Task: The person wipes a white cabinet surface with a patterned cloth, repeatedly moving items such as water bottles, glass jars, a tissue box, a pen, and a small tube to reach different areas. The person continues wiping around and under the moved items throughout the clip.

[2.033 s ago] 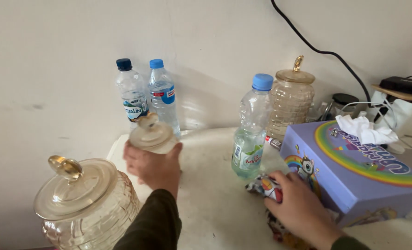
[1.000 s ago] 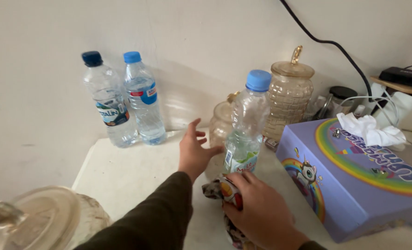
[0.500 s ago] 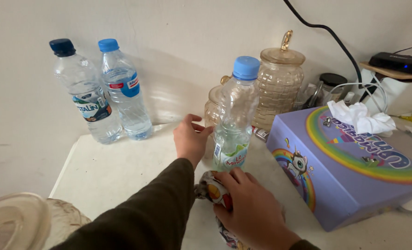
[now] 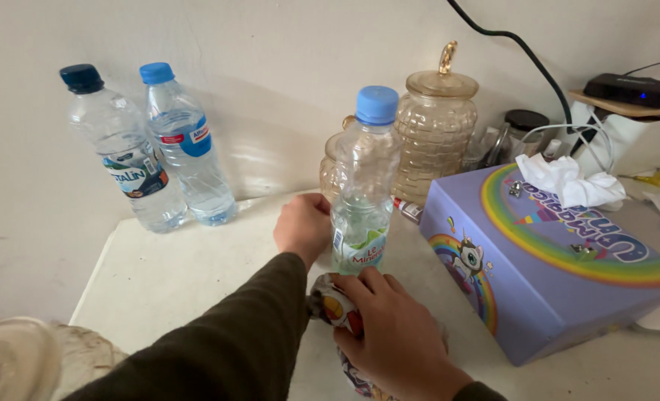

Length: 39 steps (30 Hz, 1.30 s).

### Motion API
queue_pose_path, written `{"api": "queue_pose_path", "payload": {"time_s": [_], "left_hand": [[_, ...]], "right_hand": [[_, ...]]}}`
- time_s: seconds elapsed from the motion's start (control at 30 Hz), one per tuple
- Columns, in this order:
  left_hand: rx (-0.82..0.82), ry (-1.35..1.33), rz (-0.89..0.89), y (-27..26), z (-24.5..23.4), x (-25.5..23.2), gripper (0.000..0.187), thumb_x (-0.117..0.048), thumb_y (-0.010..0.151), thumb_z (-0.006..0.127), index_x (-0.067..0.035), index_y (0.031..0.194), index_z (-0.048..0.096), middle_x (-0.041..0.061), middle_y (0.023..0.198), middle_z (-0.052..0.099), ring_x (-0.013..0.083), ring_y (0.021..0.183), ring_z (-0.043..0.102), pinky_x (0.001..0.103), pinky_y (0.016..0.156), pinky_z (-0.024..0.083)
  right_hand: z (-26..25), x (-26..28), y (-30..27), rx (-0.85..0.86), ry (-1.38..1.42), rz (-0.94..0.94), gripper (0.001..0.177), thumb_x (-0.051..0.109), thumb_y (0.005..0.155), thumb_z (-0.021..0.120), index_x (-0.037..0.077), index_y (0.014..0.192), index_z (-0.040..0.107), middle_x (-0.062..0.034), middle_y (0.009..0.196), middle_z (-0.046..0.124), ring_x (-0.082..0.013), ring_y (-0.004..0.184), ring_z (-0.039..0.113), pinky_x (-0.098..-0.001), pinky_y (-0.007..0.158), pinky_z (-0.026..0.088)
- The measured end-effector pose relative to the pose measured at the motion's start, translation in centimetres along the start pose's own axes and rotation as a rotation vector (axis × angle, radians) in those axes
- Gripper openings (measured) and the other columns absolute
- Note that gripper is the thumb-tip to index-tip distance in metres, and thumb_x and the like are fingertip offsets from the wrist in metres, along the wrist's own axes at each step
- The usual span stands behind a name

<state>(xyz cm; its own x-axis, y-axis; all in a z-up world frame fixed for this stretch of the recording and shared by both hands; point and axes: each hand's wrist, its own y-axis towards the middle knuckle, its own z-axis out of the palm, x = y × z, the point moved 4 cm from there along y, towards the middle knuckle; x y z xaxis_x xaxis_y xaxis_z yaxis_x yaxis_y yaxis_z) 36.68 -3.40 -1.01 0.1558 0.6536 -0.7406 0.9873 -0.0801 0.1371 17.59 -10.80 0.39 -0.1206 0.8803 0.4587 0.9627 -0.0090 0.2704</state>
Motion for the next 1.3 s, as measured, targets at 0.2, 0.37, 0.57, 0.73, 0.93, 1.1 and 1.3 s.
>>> {"api": "queue_pose_path", "payload": {"time_s": [0.2, 0.37, 0.57, 0.73, 0.93, 1.1, 1.3], "left_hand": [[-0.106, 0.029, 0.039, 2.5, 3.2, 2.0, 0.017, -0.017, 0.083, 0.067, -0.022, 0.090, 0.081, 0.011, 0.093, 0.077, 0.0337, 0.088, 0.073, 0.043, 0.078, 0.058], [-0.105, 0.001, 0.010, 1.1, 1.6, 0.9, 0.012, -0.026, 0.080, 0.075, -0.018, 0.087, 0.080, 0.011, 0.090, 0.077, 0.0327, 0.087, 0.073, 0.042, 0.079, 0.058], [-0.067, -0.082, 0.001, -0.8, -0.4, 1.1, 0.020, -0.031, 0.082, 0.077, -0.012, 0.085, 0.079, 0.008, 0.081, 0.078, 0.0292, 0.079, 0.076, 0.040, 0.076, 0.059], [0.018, -0.195, -0.060, -3.6, -2.5, 1.8, 0.031, -0.037, 0.085, 0.076, -0.006, 0.081, 0.076, 0.005, 0.071, 0.076, 0.0277, 0.068, 0.078, 0.038, 0.070, 0.060], [-0.563, -0.240, 0.546, -9.5, -7.5, 0.7, 0.020, -0.022, 0.092, 0.067, -0.003, 0.088, 0.070, 0.012, 0.087, 0.073, 0.0343, 0.085, 0.070, 0.042, 0.075, 0.054], [-0.440, -0.340, 0.242, -13.0, -10.8, 2.5, 0.022, -0.020, 0.103, 0.057, -0.002, 0.096, 0.067, 0.018, 0.093, 0.069, 0.0370, 0.090, 0.067, 0.045, 0.081, 0.051], [-0.630, -0.284, 0.405, -23.1, -11.3, 4.5, 0.029, -0.011, 0.099, 0.057, 0.003, 0.125, 0.058, 0.023, 0.122, 0.058, 0.0405, 0.110, 0.058, 0.047, 0.093, 0.047]], "right_hand": [[0.0, -0.2, 0.1, -0.006, 0.017, 0.000, 0.061, 0.023, 0.073, 0.077, 0.022, 0.132, 0.062, -0.0034, 0.112, 0.060, -0.0275, 0.107, 0.060, -0.0434, 0.083, 0.053], [-0.2, -0.2, 0.2, -0.037, 0.025, -0.007, 0.061, 0.022, 0.072, 0.078, 0.022, 0.131, 0.062, -0.0032, 0.113, 0.061, -0.0271, 0.108, 0.060, -0.0432, 0.082, 0.053], [0.0, 0.0, 0.1, -0.034, 0.017, -0.007, 0.060, 0.023, 0.072, 0.078, 0.022, 0.130, 0.062, -0.0036, 0.114, 0.061, -0.0269, 0.109, 0.060, -0.0435, 0.081, 0.053], [0.1, -0.1, 0.0, -0.096, 0.028, -0.082, 0.059, 0.022, 0.071, 0.078, 0.021, 0.128, 0.064, -0.0054, 0.115, 0.064, -0.0290, 0.111, 0.061, -0.0439, 0.084, 0.053], [0.1, 2.0, 1.6, -0.050, 0.086, -0.051, 0.054, 0.022, 0.074, 0.078, 0.015, 0.126, 0.062, -0.0131, 0.123, 0.063, -0.0385, 0.106, 0.062, -0.0473, 0.085, 0.051], [0.3, 7.1, 3.7, -0.157, 0.321, -0.241, 0.055, 0.015, 0.079, 0.070, 0.014, 0.132, 0.057, -0.0149, 0.112, 0.066, -0.0387, 0.103, 0.064, -0.0454, 0.083, 0.051], [2.8, 8.4, 2.5, 0.016, 0.305, -0.140, 0.060, 0.016, 0.084, 0.066, 0.031, 0.140, 0.056, -0.0117, 0.103, 0.061, -0.0324, 0.090, 0.066, -0.0422, 0.080, 0.053]]}}
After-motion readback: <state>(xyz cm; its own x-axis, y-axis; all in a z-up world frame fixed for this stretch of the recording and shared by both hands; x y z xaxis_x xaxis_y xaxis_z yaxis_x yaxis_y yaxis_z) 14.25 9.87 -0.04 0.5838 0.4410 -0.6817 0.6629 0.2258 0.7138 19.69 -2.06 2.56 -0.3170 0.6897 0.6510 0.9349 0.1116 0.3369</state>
